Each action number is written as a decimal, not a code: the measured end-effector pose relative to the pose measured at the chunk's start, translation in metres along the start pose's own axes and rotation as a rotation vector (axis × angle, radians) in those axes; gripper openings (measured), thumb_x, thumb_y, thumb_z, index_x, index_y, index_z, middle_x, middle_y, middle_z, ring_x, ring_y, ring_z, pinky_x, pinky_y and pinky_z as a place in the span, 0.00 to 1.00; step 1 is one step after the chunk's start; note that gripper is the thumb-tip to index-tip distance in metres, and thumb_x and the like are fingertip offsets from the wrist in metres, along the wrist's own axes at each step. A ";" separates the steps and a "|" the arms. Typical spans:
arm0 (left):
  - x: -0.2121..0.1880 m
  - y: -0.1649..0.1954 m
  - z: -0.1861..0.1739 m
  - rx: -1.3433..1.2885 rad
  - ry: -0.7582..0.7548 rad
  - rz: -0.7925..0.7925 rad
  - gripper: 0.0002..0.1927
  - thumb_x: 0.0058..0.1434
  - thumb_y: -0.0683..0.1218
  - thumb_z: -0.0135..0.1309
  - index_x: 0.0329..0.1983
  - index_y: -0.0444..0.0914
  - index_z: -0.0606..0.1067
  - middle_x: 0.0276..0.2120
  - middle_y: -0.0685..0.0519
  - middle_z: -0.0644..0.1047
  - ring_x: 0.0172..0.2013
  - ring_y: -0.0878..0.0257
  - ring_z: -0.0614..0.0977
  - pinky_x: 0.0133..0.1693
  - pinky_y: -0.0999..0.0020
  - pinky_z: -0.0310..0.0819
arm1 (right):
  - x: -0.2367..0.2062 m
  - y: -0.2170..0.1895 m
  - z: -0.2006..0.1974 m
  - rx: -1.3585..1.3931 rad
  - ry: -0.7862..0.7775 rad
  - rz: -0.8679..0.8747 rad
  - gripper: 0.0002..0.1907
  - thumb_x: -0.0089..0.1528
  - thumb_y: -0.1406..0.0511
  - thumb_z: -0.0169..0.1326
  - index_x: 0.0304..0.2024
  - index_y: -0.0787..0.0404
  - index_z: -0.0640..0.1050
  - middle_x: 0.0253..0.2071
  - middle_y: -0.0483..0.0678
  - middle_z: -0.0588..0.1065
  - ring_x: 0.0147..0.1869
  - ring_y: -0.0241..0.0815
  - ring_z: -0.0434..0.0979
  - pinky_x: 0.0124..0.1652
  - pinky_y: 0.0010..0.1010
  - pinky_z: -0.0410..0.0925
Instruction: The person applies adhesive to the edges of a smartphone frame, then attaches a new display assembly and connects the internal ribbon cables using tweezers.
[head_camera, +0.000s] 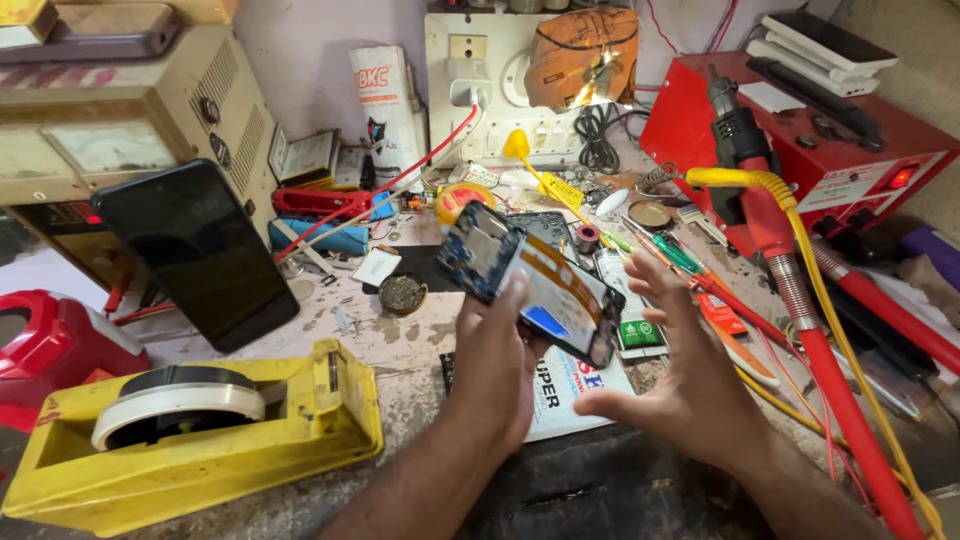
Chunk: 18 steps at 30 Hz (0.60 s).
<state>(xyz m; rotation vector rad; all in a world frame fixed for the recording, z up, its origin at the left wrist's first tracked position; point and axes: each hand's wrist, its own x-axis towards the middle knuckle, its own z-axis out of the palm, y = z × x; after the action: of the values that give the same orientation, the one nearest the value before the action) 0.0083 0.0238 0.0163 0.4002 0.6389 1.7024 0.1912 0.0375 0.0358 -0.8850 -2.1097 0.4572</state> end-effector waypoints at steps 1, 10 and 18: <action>-0.004 -0.002 0.001 0.014 -0.009 -0.039 0.16 0.66 0.46 0.50 0.55 0.37 0.71 0.46 0.50 0.80 0.45 0.60 0.83 0.50 0.59 0.80 | 0.002 -0.005 0.000 -0.118 -0.009 -0.087 0.71 0.38 0.55 0.79 0.74 0.63 0.52 0.67 0.64 0.67 0.70 0.58 0.68 0.62 0.45 0.63; -0.051 0.037 -0.003 1.001 -0.167 -0.150 0.23 0.62 0.53 0.60 0.54 0.35 0.75 0.47 0.46 0.81 0.45 0.58 0.82 0.47 0.61 0.78 | 0.020 -0.012 -0.010 0.195 -0.234 0.379 0.67 0.36 0.61 0.75 0.75 0.51 0.55 0.60 0.56 0.76 0.64 0.49 0.76 0.60 0.42 0.68; -0.085 0.058 -0.041 1.730 -0.178 0.624 0.61 0.41 0.50 0.74 0.71 0.28 0.51 0.63 0.32 0.65 0.62 0.33 0.68 0.60 0.43 0.61 | 0.023 0.007 -0.026 0.034 -0.479 0.168 0.71 0.39 0.58 0.79 0.75 0.53 0.50 0.63 0.53 0.75 0.71 0.45 0.71 0.66 0.40 0.58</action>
<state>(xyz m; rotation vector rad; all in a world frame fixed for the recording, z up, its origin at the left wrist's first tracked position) -0.0418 -0.0750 0.0254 2.0667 1.8879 1.1663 0.2050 0.0594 0.0601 -1.0127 -2.4538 0.8601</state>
